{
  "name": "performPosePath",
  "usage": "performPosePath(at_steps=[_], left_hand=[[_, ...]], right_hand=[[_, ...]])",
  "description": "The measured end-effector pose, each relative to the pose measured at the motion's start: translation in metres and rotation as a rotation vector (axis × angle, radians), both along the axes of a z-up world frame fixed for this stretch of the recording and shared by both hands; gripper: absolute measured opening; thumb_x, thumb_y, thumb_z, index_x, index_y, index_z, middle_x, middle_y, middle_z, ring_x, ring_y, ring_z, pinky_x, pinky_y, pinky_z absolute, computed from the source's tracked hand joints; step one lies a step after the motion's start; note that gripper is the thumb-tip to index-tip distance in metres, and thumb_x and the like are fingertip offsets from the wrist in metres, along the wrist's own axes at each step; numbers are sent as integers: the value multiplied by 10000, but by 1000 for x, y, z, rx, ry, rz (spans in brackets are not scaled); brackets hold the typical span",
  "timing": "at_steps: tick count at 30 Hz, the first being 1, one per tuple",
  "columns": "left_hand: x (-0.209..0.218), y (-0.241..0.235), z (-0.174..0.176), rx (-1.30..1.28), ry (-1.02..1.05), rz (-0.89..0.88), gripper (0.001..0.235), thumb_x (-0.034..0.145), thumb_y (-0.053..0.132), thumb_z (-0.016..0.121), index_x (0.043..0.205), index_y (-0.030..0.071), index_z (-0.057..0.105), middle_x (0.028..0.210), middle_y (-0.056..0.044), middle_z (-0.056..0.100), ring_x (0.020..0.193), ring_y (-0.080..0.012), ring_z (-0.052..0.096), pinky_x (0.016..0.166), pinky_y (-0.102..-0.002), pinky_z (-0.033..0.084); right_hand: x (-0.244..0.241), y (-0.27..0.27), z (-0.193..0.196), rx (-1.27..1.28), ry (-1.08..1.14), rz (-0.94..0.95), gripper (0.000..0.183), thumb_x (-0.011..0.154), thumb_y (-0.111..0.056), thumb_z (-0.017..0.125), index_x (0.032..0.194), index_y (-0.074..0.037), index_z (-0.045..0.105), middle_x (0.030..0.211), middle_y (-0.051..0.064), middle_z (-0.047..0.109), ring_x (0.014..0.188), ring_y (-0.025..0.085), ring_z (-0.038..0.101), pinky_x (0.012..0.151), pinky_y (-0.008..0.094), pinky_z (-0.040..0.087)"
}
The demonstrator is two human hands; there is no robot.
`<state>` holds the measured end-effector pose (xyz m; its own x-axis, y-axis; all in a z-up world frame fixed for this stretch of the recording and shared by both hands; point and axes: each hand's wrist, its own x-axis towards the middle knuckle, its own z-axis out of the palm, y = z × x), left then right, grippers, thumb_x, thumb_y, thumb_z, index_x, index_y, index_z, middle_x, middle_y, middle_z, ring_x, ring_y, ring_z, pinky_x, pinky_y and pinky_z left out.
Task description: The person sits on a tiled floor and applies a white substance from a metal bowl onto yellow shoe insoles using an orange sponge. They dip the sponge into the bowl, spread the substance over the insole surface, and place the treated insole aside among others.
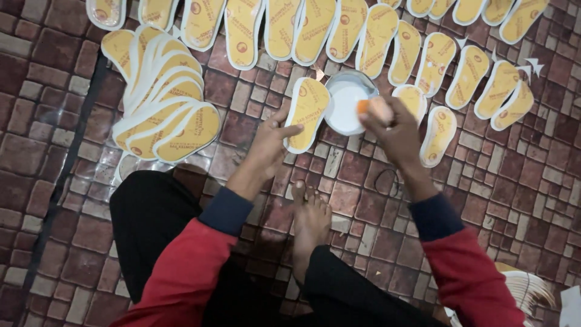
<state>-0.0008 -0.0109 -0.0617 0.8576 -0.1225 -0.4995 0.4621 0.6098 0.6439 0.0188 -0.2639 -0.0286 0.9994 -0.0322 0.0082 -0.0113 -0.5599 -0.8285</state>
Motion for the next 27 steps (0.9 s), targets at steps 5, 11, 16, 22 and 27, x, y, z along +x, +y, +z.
performPosePath(at_steps=[5,11,16,22,27], left_hand=[[3,2,-10,-81,-17,-5,566,860,-76,671,1408,-4,549,1226,-203,641,1038,-420,693,769,-445,617],[-3,7,-2,-111,-80,7,591,814,-91,712,1382,-28,563,1163,-223,670,993,-411,701,721,-437,631],[0,14,-13,-117,-81,-6,608,843,-84,684,1424,-11,521,1235,-191,638,1047,-407,678,745,-416,634],[-4,16,1,-125,-66,-37,626,824,-87,707,1419,-1,534,1209,-213,655,1020,-435,679,745,-447,627],[2,17,-9,-113,-68,-14,610,831,-67,709,1413,28,554,1247,-163,641,1047,-376,691,763,-411,634]], right_hand=[[-13,64,20,-25,-59,139,474,812,-317,895,1189,-102,706,987,187,697,955,410,698,819,494,548],[-5,61,13,-135,-212,185,453,827,-273,890,1188,-72,705,994,214,697,932,467,674,768,500,548],[-33,72,29,7,-277,599,463,732,-55,841,1172,-82,700,1055,186,731,968,422,707,882,515,556],[-4,57,21,-208,-271,212,423,875,-312,869,1148,-40,695,1005,186,692,970,407,688,830,473,532],[-27,85,25,92,-365,564,398,784,-148,859,1145,-66,715,1044,188,714,968,411,689,882,467,538]])
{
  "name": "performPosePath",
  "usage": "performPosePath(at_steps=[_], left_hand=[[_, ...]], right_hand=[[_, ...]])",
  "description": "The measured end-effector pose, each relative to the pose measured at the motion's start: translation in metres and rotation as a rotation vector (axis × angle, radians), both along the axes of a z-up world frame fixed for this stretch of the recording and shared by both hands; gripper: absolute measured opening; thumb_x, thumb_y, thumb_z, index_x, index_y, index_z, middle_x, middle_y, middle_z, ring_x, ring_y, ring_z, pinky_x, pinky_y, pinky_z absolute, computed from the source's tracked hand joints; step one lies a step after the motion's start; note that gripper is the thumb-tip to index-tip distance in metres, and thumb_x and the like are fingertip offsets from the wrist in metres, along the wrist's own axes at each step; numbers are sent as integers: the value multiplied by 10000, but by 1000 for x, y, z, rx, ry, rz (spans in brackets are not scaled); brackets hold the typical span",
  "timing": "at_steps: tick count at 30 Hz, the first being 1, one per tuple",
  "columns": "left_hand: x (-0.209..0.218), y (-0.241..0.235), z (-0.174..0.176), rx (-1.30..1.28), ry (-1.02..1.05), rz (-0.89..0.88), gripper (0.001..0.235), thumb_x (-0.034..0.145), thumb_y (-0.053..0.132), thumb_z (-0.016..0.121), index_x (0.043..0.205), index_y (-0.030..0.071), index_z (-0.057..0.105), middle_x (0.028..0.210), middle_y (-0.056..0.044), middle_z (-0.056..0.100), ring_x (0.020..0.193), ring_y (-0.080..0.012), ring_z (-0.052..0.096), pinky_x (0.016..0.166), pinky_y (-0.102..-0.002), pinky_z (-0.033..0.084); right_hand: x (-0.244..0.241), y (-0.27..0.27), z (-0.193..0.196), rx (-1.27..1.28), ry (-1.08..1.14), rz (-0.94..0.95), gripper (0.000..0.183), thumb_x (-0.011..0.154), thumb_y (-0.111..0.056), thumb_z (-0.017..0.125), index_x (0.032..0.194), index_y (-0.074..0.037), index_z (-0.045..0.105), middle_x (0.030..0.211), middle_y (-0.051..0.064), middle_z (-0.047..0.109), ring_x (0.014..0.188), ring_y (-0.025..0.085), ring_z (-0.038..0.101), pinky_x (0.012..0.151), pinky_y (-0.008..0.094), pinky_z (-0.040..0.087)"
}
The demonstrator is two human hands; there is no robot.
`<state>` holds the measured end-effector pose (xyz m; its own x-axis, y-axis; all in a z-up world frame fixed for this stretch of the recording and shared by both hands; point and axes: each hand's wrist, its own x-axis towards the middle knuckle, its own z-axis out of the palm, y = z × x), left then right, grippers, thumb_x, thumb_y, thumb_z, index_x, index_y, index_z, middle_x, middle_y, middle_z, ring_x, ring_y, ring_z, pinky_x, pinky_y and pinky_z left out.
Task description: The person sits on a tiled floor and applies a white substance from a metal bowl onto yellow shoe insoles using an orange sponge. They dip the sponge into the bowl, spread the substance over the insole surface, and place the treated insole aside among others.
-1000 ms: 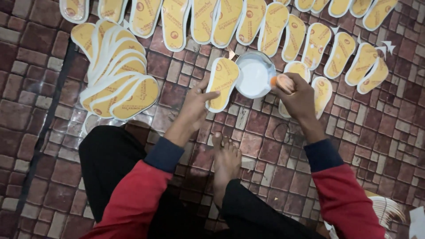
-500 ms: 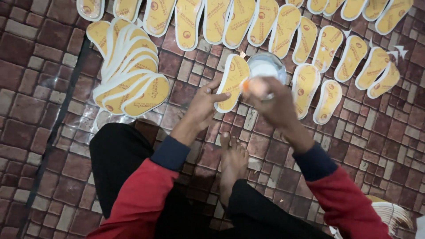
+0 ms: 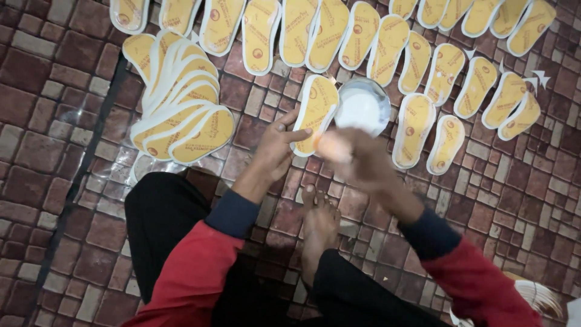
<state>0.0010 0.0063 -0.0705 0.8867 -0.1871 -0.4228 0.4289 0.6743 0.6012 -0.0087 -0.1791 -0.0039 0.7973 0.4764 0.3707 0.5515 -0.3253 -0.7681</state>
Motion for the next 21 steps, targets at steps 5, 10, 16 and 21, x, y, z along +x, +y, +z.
performPosePath(at_steps=[5,10,16,21], left_hand=[[-2,7,19,40,16,7,588,823,-83,706,1386,43,590,1256,-193,631,1065,-405,678,765,-442,623],[0,19,26,312,-98,-10,621,749,-62,782,1342,44,631,1179,-194,667,985,-324,687,713,-397,637],[-2,26,54,588,-35,27,543,701,170,891,1187,17,704,900,-171,707,739,-241,703,599,-401,601],[-6,11,49,541,-66,-60,382,813,156,797,1133,-32,709,861,-204,721,746,-289,739,571,-435,609]], right_hand=[[-15,6,8,-239,183,-118,436,754,-219,887,1143,-119,718,993,129,749,956,353,729,842,465,564],[12,-14,21,-6,447,-350,459,825,-298,863,1218,-124,704,998,122,754,913,266,749,822,424,582],[24,-8,27,18,508,-327,436,838,-211,843,1233,-101,696,971,155,723,888,220,684,796,421,581],[36,11,28,-232,-55,-182,431,848,-81,815,1253,-158,688,1130,78,679,1107,363,655,936,445,532]])
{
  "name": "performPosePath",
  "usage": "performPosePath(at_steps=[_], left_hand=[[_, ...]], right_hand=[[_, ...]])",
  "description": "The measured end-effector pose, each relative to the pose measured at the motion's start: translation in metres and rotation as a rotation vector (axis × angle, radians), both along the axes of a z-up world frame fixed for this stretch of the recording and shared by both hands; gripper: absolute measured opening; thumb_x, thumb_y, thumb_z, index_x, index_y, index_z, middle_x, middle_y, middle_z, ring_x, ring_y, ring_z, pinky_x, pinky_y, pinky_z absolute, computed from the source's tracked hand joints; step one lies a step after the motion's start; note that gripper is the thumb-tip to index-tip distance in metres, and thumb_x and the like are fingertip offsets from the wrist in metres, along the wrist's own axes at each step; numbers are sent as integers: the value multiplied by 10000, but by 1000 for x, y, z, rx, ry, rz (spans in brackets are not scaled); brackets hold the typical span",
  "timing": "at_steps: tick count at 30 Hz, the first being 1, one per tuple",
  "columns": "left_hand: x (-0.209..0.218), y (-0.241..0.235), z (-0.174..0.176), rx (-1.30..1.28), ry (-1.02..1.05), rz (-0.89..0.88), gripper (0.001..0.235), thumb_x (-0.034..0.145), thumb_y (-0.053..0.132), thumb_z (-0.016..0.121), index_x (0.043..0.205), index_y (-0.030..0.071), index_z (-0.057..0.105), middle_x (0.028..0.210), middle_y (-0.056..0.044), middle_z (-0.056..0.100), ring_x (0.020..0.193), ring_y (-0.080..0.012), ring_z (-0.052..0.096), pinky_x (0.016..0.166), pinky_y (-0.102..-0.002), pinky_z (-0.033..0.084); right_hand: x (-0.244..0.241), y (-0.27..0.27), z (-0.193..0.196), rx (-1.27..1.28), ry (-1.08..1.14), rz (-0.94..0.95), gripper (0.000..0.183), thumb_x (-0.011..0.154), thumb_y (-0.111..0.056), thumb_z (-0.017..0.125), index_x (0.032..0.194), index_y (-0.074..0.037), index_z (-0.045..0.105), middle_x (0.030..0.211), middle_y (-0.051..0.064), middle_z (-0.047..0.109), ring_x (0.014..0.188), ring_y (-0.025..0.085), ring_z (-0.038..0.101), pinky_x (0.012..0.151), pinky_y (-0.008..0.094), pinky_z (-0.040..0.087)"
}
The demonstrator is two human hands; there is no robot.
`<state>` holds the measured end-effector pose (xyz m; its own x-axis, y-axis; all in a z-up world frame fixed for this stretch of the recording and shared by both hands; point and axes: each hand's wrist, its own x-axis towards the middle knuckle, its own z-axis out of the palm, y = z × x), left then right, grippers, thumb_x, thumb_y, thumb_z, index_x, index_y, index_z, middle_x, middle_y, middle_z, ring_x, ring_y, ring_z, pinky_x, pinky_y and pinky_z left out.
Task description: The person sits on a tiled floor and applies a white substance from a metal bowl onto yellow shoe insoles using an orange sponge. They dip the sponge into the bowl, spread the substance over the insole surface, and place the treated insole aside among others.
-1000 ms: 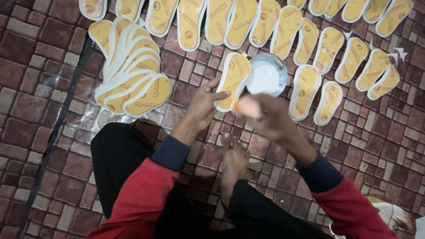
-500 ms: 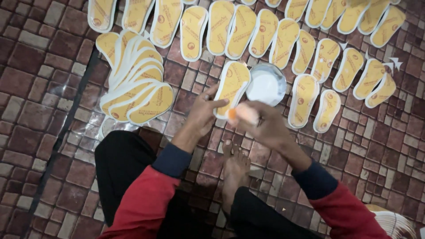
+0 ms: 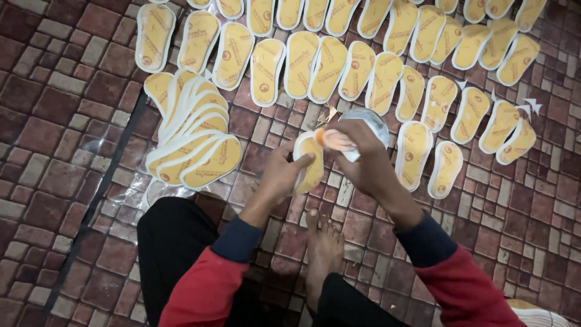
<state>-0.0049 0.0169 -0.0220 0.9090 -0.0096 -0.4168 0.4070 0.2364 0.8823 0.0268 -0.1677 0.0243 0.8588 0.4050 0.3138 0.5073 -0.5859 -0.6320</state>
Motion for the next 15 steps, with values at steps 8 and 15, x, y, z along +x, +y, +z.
performPosePath(at_steps=[8,15], left_hand=[[-14,-3,21,-52,-59,29,394,813,82,782,1186,-17,704,933,-164,719,817,-215,674,646,-396,608],[1,-6,-9,-36,-89,17,298,856,98,769,1138,9,727,912,-126,724,817,-194,679,622,-382,607]], right_hand=[[8,-4,4,-92,-7,129,470,815,17,731,1268,-88,661,1164,188,655,1118,454,632,966,535,506],[-6,16,17,-49,67,175,418,855,18,708,1263,-70,683,1143,236,675,1058,419,669,983,513,515]])
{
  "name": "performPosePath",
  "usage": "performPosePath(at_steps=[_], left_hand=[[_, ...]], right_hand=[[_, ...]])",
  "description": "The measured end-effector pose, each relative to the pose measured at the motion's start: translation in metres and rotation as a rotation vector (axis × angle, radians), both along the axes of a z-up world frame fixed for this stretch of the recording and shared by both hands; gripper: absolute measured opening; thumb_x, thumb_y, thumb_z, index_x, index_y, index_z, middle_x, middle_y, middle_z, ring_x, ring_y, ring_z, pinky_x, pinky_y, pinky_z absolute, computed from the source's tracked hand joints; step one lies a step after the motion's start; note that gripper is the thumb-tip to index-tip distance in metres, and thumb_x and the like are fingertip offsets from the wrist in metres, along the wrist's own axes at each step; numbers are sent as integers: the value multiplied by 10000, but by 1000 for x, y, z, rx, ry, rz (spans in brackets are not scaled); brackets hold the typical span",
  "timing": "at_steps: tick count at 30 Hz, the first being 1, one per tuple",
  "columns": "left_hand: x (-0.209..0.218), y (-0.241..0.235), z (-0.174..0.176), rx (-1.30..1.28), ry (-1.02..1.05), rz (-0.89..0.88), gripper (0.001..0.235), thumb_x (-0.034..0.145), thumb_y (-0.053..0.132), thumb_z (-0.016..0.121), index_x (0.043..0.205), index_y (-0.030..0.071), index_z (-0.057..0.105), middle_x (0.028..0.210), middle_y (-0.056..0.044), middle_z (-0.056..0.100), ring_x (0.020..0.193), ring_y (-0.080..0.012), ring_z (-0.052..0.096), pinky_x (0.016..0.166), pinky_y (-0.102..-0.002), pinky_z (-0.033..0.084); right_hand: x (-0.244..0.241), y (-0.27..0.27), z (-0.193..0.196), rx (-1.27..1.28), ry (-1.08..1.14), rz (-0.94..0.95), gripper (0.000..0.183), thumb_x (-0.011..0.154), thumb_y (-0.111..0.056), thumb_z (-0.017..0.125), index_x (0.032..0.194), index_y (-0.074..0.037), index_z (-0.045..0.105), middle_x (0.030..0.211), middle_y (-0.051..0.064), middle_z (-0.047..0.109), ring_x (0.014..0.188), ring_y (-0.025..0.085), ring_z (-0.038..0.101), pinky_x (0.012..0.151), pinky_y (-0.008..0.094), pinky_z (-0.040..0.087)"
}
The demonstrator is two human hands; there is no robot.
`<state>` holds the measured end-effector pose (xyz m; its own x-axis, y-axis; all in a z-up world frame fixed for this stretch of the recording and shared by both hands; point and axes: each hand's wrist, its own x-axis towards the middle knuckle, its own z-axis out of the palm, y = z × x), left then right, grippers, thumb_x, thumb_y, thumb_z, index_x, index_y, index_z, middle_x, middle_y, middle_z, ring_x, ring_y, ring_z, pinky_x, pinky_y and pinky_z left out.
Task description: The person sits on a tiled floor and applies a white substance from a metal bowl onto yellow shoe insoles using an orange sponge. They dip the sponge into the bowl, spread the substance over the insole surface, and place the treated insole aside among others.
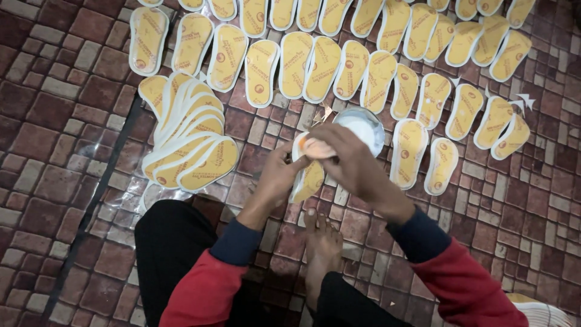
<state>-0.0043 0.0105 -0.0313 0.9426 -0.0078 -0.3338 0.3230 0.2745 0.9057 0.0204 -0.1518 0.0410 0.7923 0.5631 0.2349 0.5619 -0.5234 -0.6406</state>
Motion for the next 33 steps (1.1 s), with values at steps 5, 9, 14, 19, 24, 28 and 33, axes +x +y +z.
performPosePath(at_steps=[5,9,14,19,24,28,33], left_hand=[[-8,5,37,-68,68,66,339,814,93,785,1124,-24,711,864,-139,693,747,-235,711,575,-372,598],[-4,12,34,-94,91,146,351,836,92,768,1152,-41,692,896,-151,650,768,-239,670,562,-410,573],[13,25,-23,-381,252,284,444,856,64,734,1281,16,618,1106,-246,682,946,-381,723,724,-488,623],[19,30,-40,-588,302,426,466,903,72,700,1349,41,569,1243,-241,650,1108,-366,681,899,-445,608],[7,1,-21,-424,267,251,531,786,2,793,1277,-18,591,1132,-245,691,963,-373,716,773,-459,624],[5,8,-11,-353,255,204,489,781,8,811,1229,0,616,1086,-214,708,892,-327,735,676,-419,615],[3,3,13,-177,164,-18,362,784,88,815,1084,1,633,828,-116,673,602,-193,703,354,-217,479]], right_hand=[[18,-19,-19,68,9,-112,443,870,-101,781,1289,-150,646,1162,140,665,1102,418,653,959,521,507],[1,-10,-8,11,31,-87,515,797,-19,795,1271,-177,669,1178,127,674,1121,427,654,973,552,512],[-27,-17,-17,-7,194,-79,413,857,25,701,1247,-98,642,1168,234,657,1165,505,614,1002,604,490],[-40,-8,-35,356,747,-437,406,920,-111,712,1302,-66,584,1187,168,654,1127,316,639,978,556,539],[-36,17,-21,948,1079,-712,462,942,-110,639,1375,-98,478,1173,134,550,967,273,688,995,581,567],[-27,7,-24,880,1060,-674,457,931,-123,674,1355,-101,506,1124,128,579,959,259,697,1004,576,557],[-3,-13,-9,4,90,-216,445,913,-137,766,1329,-117,610,1182,128,634,1173,392,625,1000,499,502]])
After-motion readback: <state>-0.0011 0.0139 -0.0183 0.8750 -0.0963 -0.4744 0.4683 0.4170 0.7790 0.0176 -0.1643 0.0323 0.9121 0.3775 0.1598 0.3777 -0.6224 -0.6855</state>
